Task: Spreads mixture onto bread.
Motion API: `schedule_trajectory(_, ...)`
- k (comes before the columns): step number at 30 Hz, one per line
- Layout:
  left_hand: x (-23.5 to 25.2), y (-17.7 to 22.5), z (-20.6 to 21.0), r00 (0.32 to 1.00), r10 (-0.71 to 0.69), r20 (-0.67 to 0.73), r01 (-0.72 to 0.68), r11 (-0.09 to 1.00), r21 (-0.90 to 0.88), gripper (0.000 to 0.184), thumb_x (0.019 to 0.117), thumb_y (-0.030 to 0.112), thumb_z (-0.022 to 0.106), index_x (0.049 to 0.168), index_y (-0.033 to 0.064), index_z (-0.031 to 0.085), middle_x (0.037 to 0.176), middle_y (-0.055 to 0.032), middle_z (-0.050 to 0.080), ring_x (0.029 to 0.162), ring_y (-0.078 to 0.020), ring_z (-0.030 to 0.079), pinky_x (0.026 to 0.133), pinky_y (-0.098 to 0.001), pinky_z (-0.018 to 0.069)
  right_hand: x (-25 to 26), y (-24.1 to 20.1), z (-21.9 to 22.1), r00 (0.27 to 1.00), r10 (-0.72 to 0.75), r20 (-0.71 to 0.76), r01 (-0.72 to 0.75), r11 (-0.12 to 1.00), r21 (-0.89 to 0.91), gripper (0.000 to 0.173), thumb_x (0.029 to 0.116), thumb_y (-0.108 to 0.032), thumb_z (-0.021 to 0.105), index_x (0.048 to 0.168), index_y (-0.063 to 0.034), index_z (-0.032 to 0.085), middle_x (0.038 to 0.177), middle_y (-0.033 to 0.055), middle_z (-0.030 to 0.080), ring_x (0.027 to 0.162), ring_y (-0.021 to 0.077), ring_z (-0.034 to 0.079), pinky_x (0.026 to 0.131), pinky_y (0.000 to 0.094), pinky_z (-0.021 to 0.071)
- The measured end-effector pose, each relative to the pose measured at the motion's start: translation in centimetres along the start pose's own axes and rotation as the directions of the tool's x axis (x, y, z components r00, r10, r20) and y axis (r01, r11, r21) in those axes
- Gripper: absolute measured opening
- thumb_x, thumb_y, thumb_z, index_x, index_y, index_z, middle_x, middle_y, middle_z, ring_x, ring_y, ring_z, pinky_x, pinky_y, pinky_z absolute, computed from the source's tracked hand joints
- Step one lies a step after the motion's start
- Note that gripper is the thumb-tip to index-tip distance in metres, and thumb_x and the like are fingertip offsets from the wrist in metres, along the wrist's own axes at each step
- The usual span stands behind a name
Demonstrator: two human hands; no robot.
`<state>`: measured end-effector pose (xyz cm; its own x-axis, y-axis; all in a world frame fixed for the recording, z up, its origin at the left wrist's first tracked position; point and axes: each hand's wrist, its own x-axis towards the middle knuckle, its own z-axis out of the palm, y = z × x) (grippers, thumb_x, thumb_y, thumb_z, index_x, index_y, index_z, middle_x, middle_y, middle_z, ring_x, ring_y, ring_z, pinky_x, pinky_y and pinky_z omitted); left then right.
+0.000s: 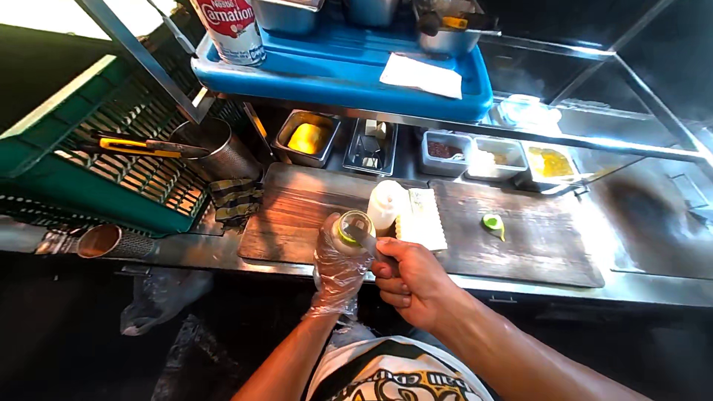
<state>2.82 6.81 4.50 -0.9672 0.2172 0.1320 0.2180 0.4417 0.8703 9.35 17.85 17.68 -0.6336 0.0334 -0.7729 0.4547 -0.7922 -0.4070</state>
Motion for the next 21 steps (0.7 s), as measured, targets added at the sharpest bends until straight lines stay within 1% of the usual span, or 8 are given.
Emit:
schedule_trajectory(3,0.7,-0.3,-2.1,0.981,0.093,0.169,-0.085,0.995,-0.054,0.098,0.0676,0.031,0.092,0.149,0.0060,0.044,0.134,-0.0151,0.062,0.120,-0.0231,0.062,0.104,-0.0446,0.0513,-0.5,-1.1,-0.2,0.999,0.037,-0.012,-0.039,0.990,-0.139,0.019,0.1090,-0.020,0.039,0.103,-0.0116,0.055,0.067,-0.0015,0.045,0.040,0.0006,0.028,0.035,0.0139,0.0236)
schedule_trajectory(6,5.7,-1.6,-6.1,0.748,0.116,0.653,0.063,0.968,-0.244,0.116,0.0575,0.027,0.098,0.157,0.0330,0.039,0.145,0.0026,0.058,0.125,-0.0141,0.061,0.101,-0.0383,0.0563,-0.6,-2.7,-0.7,0.994,0.112,0.018,-0.099,0.935,-0.339,0.017,0.1078,-0.019,0.041,0.105,-0.0109,0.055,0.065,-0.0028,0.045,0.038,-0.0014,0.027,0.034,0.0125,0.0232)
schedule_trajectory(8,7.6,-2.1,-6.4,0.624,0.180,0.760,0.133,0.934,-0.330,0.108,0.0525,0.023,0.100,0.149,0.0273,0.051,0.136,0.0021,0.065,0.122,-0.0141,0.063,0.101,-0.0357,0.0564,-0.1,-2.4,-0.5,0.992,0.113,0.055,-0.087,0.931,-0.356,0.016,0.1067,-0.019,0.042,0.103,-0.0109,0.055,0.065,-0.0029,0.045,0.038,-0.0014,0.026,0.033,0.0124,0.0231)
schedule_trajectory(10,7.1,-2.3,-5.6,0.678,0.219,0.701,0.144,0.896,-0.419,0.095,0.0527,0.012,0.097,0.138,0.0158,0.057,0.125,-0.0005,0.068,0.114,-0.0112,0.065,0.098,-0.0302,0.0557,0.2,-1.7,-0.3,0.996,0.067,0.058,-0.050,0.966,-0.253,0.017,0.1068,-0.020,0.042,0.099,-0.0117,0.054,0.063,-0.0028,0.045,0.038,-0.0009,0.027,0.033,0.0127,0.0235)
schedule_trajectory(12,5.6,-2.2,-4.7,0.795,0.146,0.589,0.136,0.903,-0.407,0.091,0.0514,0.012,0.096,0.134,0.0148,0.058,0.119,-0.0001,0.069,0.109,-0.0098,0.066,0.094,-0.0298,0.0569,0.2,-1.1,-0.2,0.998,0.023,0.051,-0.016,0.990,-0.141,0.017,0.1070,-0.021,0.041,0.097,-0.0126,0.054,0.063,-0.0026,0.043,0.038,0.0000,0.028,0.034,0.0134,0.0238)
schedule_trajectory(16,2.1,-0.9,-2.3,0.957,0.057,0.283,0.002,0.979,-0.203,0.083,0.0631,0.029,0.092,0.136,0.0134,0.057,0.121,-0.0009,0.068,0.109,-0.0093,0.065,0.094,-0.0331,0.0553,0.1,0.0,-0.3,1.000,-0.028,0.005,0.028,0.999,-0.016,0.022,0.1090,-0.024,0.039,0.095,-0.0129,0.052,0.063,-0.0026,0.042,0.039,0.0008,0.028,0.035,0.0136,0.0242)
schedule_trajectory(19,0.3,-0.1,-1.0,0.993,0.005,0.121,0.006,0.995,-0.096,0.088,0.0674,0.033,0.092,0.142,0.0116,0.051,0.126,-0.0082,0.066,0.114,-0.0176,0.064,0.098,-0.0416,0.0529,-0.1,-0.5,0.0,0.999,-0.016,-0.033,0.013,0.997,-0.081,0.022,0.1083,-0.024,0.040,0.094,-0.0132,0.053,0.062,-0.0026,0.042,0.038,0.0005,0.026,0.034,0.0137,0.0226)
schedule_trajectory(21,0.7,-0.4,-1.9,0.971,0.026,0.238,0.022,0.980,-0.197,0.100,0.0642,0.025,0.095,0.150,0.0145,0.043,0.135,-0.0075,0.061,0.119,-0.0173,0.061,0.100,-0.0399,0.0529,-0.5,-1.6,-0.2,0.998,0.023,-0.050,-0.031,0.983,-0.179,0.019,0.1083,-0.022,0.041,0.098,-0.0125,0.054,0.064,-0.0022,0.044,0.038,0.0000,0.026,0.034,0.0135,0.0220)
